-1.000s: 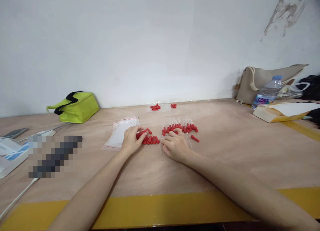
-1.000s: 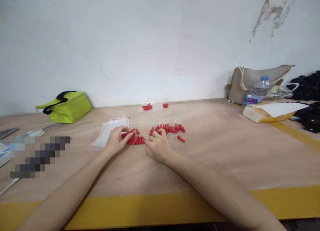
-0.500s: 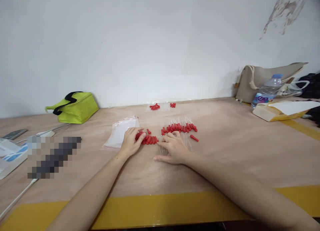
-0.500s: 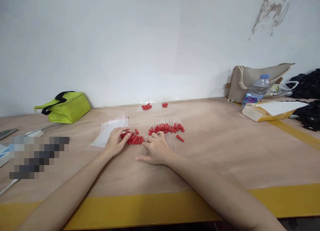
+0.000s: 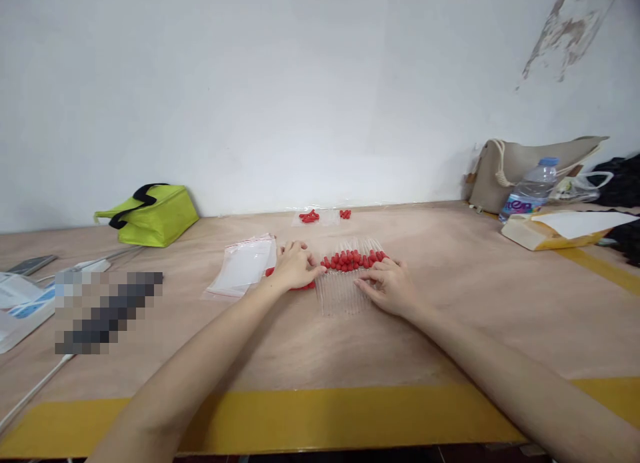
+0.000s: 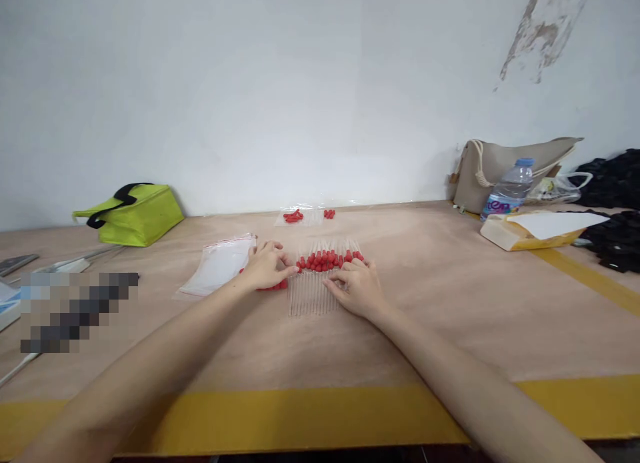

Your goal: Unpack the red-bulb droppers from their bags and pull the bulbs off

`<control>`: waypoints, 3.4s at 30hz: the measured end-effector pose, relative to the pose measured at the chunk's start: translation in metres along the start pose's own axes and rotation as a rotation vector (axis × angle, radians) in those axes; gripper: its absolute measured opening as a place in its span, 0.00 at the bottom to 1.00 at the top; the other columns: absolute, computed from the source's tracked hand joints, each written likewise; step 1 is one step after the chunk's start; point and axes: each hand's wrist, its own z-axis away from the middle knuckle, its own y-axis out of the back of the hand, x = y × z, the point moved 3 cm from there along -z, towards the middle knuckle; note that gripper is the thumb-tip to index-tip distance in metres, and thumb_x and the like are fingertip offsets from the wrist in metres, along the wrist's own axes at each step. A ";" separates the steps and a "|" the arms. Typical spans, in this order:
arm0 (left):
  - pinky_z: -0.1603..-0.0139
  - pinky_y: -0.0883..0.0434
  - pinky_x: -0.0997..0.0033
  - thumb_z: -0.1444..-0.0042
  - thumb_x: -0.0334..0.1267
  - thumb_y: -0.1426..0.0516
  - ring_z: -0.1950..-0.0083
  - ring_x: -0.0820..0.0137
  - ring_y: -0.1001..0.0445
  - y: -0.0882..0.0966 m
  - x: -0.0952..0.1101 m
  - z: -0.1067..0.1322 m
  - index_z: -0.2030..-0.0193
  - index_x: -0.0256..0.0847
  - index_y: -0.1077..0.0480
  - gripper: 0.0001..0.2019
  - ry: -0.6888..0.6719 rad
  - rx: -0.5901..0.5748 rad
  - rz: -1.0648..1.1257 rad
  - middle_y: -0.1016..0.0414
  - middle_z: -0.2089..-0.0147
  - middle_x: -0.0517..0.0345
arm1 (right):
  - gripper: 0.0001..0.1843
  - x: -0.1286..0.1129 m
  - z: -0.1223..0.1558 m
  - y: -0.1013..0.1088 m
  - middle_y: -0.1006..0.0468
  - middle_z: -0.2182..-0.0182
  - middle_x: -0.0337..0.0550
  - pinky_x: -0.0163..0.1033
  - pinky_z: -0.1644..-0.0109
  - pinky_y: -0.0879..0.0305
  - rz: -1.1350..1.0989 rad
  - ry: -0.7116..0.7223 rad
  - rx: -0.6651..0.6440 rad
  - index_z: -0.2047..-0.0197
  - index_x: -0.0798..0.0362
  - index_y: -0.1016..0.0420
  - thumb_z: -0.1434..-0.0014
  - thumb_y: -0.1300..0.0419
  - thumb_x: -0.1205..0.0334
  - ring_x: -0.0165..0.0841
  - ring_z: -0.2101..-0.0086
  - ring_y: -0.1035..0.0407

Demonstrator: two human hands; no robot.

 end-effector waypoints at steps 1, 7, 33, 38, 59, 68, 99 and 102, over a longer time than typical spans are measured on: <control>0.50 0.45 0.49 0.54 0.54 0.44 0.47 0.52 0.41 -0.004 0.003 -0.005 0.74 0.44 0.27 0.16 0.010 -0.033 0.000 0.34 0.53 0.48 | 0.11 0.001 0.003 0.000 0.27 0.77 0.38 0.40 0.60 0.54 -0.006 -0.002 0.009 0.72 0.49 0.24 0.44 0.45 0.56 0.30 0.70 0.37; 0.52 0.44 0.49 0.54 0.53 0.44 0.50 0.53 0.39 -0.018 0.008 -0.017 0.79 0.43 0.27 0.16 0.040 -0.064 0.016 0.32 0.56 0.48 | 0.10 -0.002 0.005 -0.003 0.28 0.77 0.37 0.41 0.57 0.54 -0.040 0.027 0.042 0.74 0.50 0.26 0.45 0.44 0.58 0.29 0.71 0.39; 0.49 0.44 0.55 0.48 0.38 0.45 0.55 0.63 0.32 0.002 0.012 0.075 0.64 0.44 0.29 0.06 -0.345 0.406 0.056 0.25 0.61 0.55 | 0.13 -0.027 0.008 -0.012 0.24 0.70 0.39 0.48 0.47 0.52 0.052 0.331 0.076 0.53 0.48 0.29 0.42 0.46 0.59 0.32 0.63 0.35; 0.46 0.45 0.54 0.47 0.43 0.44 0.48 0.61 0.35 -0.001 0.017 0.074 0.54 0.45 0.31 0.14 -0.445 0.321 0.077 0.27 0.53 0.53 | 0.10 -0.035 0.008 -0.013 0.28 0.76 0.37 0.44 0.49 0.52 0.029 0.322 0.053 0.64 0.50 0.26 0.40 0.48 0.61 0.29 0.68 0.37; 0.51 0.43 0.62 0.43 0.44 0.48 0.69 0.72 0.34 -0.005 0.025 0.076 0.71 0.40 0.32 0.12 -0.552 0.329 0.046 0.30 0.75 0.61 | 0.10 -0.036 0.015 -0.006 0.32 0.82 0.34 0.43 0.52 0.54 -0.006 0.429 0.114 0.72 0.51 0.29 0.41 0.48 0.63 0.28 0.72 0.43; 0.51 0.43 0.61 0.43 0.42 0.47 0.69 0.73 0.35 -0.004 0.027 0.079 0.71 0.39 0.33 0.10 -0.582 0.401 0.060 0.30 0.75 0.62 | 0.10 -0.034 0.016 -0.004 0.33 0.82 0.34 0.43 0.52 0.54 -0.016 0.426 0.116 0.73 0.52 0.29 0.42 0.48 0.63 0.28 0.72 0.43; 0.67 0.33 0.70 0.49 0.44 0.47 0.66 0.69 0.30 0.010 -0.096 0.043 0.58 0.40 0.35 0.14 0.354 0.437 0.402 0.29 0.65 0.56 | 0.10 -0.022 -0.012 -0.008 0.22 0.74 0.38 0.41 0.57 0.50 -0.097 0.047 0.157 0.66 0.49 0.23 0.43 0.46 0.63 0.29 0.71 0.35; 0.67 0.34 0.70 0.50 0.46 0.46 0.64 0.68 0.29 0.000 -0.105 0.039 0.60 0.40 0.34 0.14 0.392 0.362 0.402 0.28 0.65 0.56 | 0.09 -0.038 -0.017 -0.017 0.23 0.77 0.37 0.42 0.56 0.53 -0.002 0.138 0.162 0.69 0.50 0.23 0.45 0.46 0.65 0.29 0.72 0.37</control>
